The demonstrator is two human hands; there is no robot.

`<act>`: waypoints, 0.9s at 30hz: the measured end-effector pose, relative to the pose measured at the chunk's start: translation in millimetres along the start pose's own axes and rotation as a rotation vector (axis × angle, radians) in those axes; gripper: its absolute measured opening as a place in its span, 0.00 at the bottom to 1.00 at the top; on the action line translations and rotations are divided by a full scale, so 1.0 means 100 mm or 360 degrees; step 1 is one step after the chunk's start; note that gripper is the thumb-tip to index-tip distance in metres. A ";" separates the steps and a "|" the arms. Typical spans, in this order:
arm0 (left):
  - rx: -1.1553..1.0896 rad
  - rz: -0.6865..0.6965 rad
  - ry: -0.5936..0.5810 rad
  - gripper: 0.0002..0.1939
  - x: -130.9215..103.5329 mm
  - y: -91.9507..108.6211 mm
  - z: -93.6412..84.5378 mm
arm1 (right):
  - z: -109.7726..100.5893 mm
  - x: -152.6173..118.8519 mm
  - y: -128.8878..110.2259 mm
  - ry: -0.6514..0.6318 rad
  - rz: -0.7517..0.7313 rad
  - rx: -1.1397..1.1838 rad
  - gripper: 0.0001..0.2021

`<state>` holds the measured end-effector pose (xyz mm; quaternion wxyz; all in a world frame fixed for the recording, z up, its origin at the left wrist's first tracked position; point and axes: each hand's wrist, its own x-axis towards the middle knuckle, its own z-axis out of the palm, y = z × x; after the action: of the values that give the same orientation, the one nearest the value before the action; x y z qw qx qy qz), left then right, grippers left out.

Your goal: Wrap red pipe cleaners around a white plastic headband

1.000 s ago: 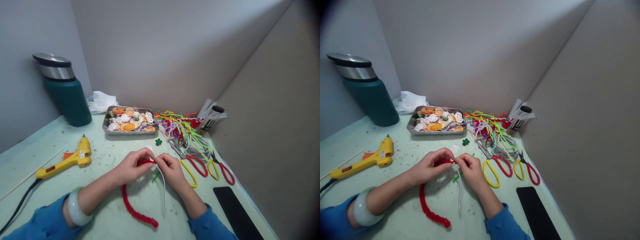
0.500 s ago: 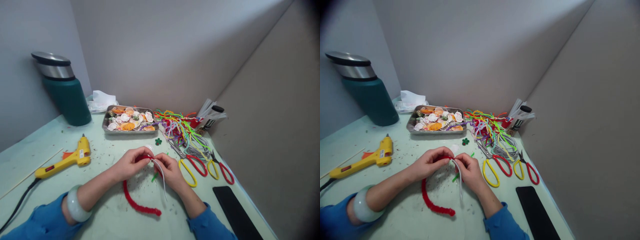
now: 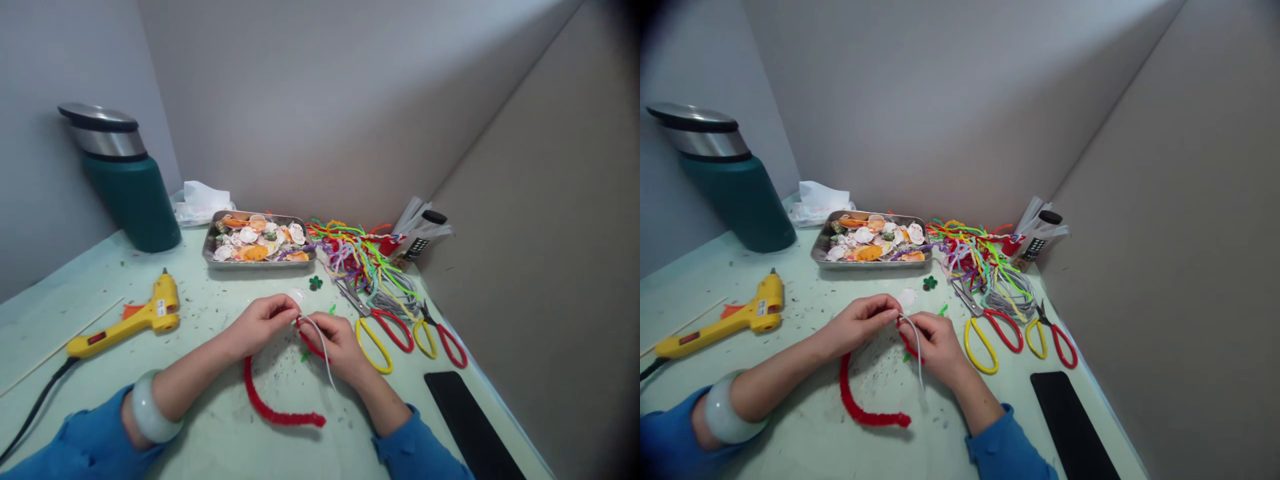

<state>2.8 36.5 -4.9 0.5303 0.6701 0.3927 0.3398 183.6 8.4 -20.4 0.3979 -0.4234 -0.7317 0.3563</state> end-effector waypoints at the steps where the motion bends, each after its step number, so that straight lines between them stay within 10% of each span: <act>1: -0.0003 -0.0064 0.0040 0.12 0.01 0.00 0.00 | -0.02 0.01 0.01 0.0087 0.0011 -0.0015 0.10; 7: 0.0097 -0.0248 0.0243 0.15 0.04 -0.05 -0.02 | -0.10 0.02 -0.01 0.0578 -0.0233 -0.0268 0.08; 16: -0.0027 -0.0381 0.0319 0.16 0.05 -0.05 -0.01 | -0.06 -0.01 -0.11 0.0246 -0.0581 -0.1268 0.07; 27: -0.0711 -0.0577 0.0203 0.12 0.04 -0.03 -0.05 | -0.03 -0.03 -0.15 0.0298 -0.0650 -0.1213 0.05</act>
<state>-0.2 42.1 -6.2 0.6909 0.4331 0.4541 0.3590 182.3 0.2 -6.7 0.3403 -0.4171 -0.8403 -0.0648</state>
